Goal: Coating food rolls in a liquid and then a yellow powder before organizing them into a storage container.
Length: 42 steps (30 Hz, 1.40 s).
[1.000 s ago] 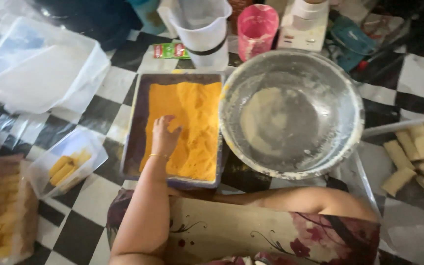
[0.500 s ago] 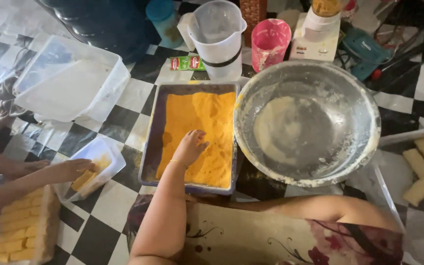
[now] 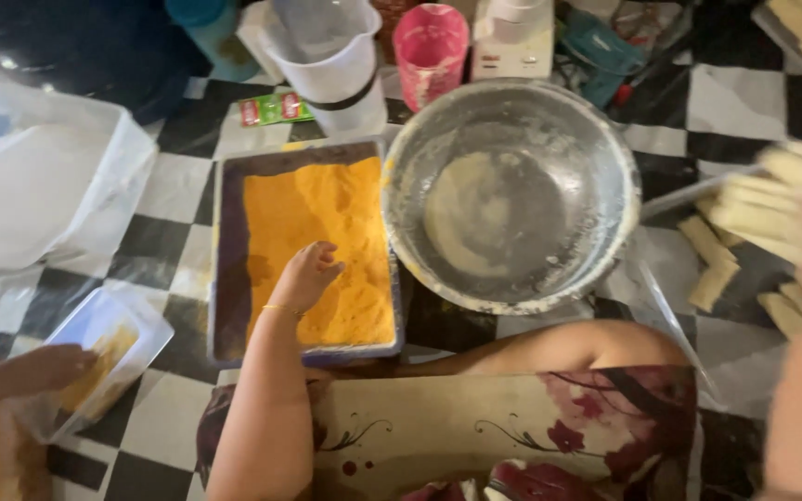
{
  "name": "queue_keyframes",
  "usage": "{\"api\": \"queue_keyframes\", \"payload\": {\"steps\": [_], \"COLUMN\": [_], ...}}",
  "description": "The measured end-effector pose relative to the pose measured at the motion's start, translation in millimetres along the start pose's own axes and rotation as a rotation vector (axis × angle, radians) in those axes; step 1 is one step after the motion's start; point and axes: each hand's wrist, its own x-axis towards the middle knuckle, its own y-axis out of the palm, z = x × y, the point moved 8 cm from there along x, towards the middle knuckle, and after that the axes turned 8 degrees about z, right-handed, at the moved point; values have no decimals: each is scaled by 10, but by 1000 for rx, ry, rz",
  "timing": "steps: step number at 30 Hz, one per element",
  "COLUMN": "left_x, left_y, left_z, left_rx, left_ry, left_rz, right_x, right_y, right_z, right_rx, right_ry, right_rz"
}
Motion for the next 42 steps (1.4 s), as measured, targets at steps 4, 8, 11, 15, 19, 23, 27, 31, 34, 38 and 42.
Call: {"api": "queue_keyframes", "payload": {"steps": [4,8,11,15,19,23,27,31,34,38,42], "left_x": [-12,-69,-192,-84,38,-27,-1,115,-21,-17,28], "left_y": [45,50,-4,-7,20,82,152,221,203,255,265], "left_z": [0,96,122,297,340,27,64,413,97,214,365], "left_rx": [-7,-14,-8,19,43,25,41,43,159,55,47], "left_ry": [-141,-103,-233,-194,-155,-244,-266,-141,-238,-259,-174], "left_rz": [65,41,66,90,72,143,162,104,129,147,126], "right_x": [530,541,360,676,672,-94,-1029,-1385,-1373,-1290,-1495], "right_y": [999,2452,3018,2547,1074,-66,-197,-118,-164,-251,-134], "right_z": [1449,1537,1620,1492,1177,-384,-1044,-1495,-1941,-1870,-2685], "right_rx": [22,107,-54,-100,-143,-663,-705,-790,-652,-654,-909], "right_ry": [66,395,309,211,-152,332,1023,1114,1077,1097,857], "right_rz": [274,736,1047,632,-49,-98,585,707,625,433,524]}}
